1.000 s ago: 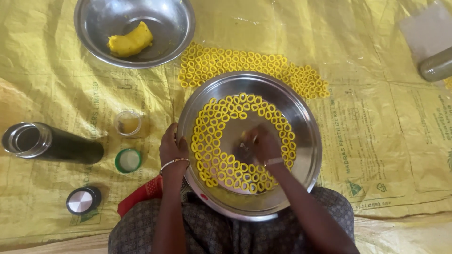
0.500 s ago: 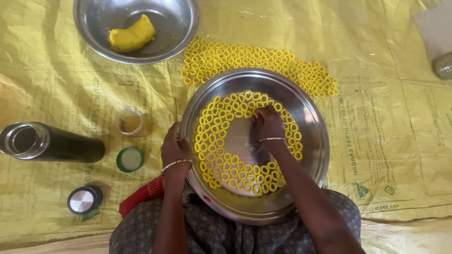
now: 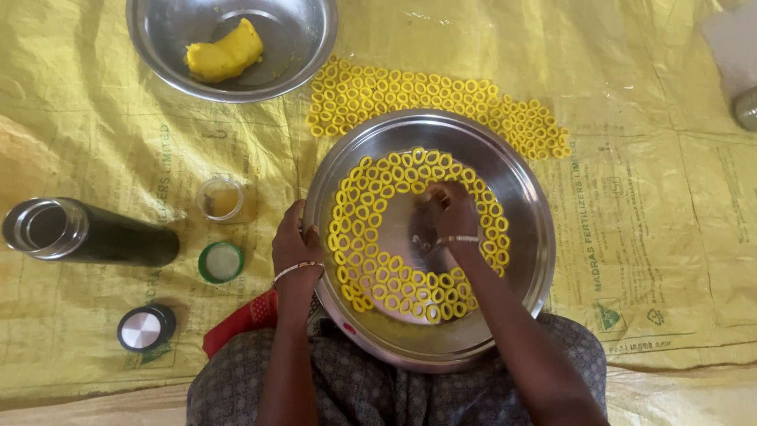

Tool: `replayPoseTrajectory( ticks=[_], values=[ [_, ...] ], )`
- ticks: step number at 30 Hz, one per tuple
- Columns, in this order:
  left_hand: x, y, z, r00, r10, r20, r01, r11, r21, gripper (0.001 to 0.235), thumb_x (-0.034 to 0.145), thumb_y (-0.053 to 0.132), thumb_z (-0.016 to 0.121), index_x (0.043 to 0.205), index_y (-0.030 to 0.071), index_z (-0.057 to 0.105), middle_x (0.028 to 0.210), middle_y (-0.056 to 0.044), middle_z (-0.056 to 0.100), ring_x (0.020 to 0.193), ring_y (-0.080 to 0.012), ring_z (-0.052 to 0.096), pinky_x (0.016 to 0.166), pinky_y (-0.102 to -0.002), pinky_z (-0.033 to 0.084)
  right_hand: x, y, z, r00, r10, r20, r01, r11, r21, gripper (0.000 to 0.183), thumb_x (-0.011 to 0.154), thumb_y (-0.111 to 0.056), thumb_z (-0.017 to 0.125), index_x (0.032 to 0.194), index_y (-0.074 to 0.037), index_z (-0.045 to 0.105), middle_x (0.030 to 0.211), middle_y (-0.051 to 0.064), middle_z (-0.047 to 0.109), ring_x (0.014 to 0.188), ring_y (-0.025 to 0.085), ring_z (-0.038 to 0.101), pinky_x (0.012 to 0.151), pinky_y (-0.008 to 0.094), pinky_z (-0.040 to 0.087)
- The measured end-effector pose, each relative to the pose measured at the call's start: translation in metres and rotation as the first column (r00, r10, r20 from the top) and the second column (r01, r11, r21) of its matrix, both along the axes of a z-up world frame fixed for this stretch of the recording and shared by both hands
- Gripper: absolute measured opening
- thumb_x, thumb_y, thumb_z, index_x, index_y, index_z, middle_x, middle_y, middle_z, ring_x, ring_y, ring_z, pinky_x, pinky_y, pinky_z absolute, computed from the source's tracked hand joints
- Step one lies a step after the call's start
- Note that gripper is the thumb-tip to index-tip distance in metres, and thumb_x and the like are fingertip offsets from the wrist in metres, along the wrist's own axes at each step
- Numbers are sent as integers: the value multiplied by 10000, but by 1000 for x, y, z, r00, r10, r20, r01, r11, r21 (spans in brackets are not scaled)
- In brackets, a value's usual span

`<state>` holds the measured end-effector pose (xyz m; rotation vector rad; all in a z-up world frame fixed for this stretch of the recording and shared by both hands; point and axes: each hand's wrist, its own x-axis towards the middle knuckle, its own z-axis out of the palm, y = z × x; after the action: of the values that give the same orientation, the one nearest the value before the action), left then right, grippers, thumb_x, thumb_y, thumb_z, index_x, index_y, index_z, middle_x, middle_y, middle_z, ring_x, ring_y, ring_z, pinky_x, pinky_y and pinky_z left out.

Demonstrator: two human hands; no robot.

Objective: The person arranges small yellow dough rings in a circular pattern on a metal tray. They pick up rings from a pile and place them one by one to form concentric circles, then briefly handle a lump of dough on a wooden board.

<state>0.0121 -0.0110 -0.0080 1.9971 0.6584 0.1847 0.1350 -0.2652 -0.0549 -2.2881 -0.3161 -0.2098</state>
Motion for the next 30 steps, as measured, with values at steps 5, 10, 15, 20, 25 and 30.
replayPoseTrajectory(
  ticks=[5,10,15,20,25,30],
  values=[
    [-1,6,5,985,-33,-168,22,998,-67,585,930,74,585,1499,87,450,1009,-221,717,886,-325,719,818,-438,550,-88,20,20,792,461,-399,-464,881,96,92,883,-112,718,973,-109,740,909,42,712,791,161,719,727,301,613],
    [-8,6,5,983,-49,-178,42,998,-45,579,924,82,592,1488,96,462,1007,-214,715,878,-324,703,817,-452,538,-135,25,48,735,426,-528,-528,848,-50,109,861,-187,776,934,-108,758,871,73,687,744,230,686,675,381,547],
    [-6,6,-8,994,-26,-105,20,998,-59,542,940,133,603,1465,90,472,1063,-185,721,876,-305,717,785,-444,555,-147,30,61,746,490,-451,-561,828,-29,141,840,-166,768,956,-98,724,884,85,637,766,262,685,670,404,543],
    [-7,6,-16,998,-2,-55,-1,998,-61,490,957,135,596,1437,76,515,1051,-197,729,867,-304,721,784,-441,559,-155,25,64,746,535,-396,-600,799,-50,128,848,-111,737,972,-93,711,921,86,610,769,277,667,658,416,530],
    [-5,7,-15,999,21,-39,-23,998,-51,464,953,141,607,1408,65,547,1046,-193,733,880,-304,724,796,-436,563,-127,3,52,666,619,-415,-615,772,164,82,856,-70,768,919,-104,729,894,39,670,771,194,674,652,340,575],
    [-2,5,-16,999,45,0,-45,997,-65,438,973,135,593,1403,59,562,1084,-195,723,902,-308,730,795,-434,566,-26,-31,24,962,167,-218,-184,981,-56,130,832,-46,734,953,-93,723,977,58,702,741,204,705,656,338,585]
  ],
)
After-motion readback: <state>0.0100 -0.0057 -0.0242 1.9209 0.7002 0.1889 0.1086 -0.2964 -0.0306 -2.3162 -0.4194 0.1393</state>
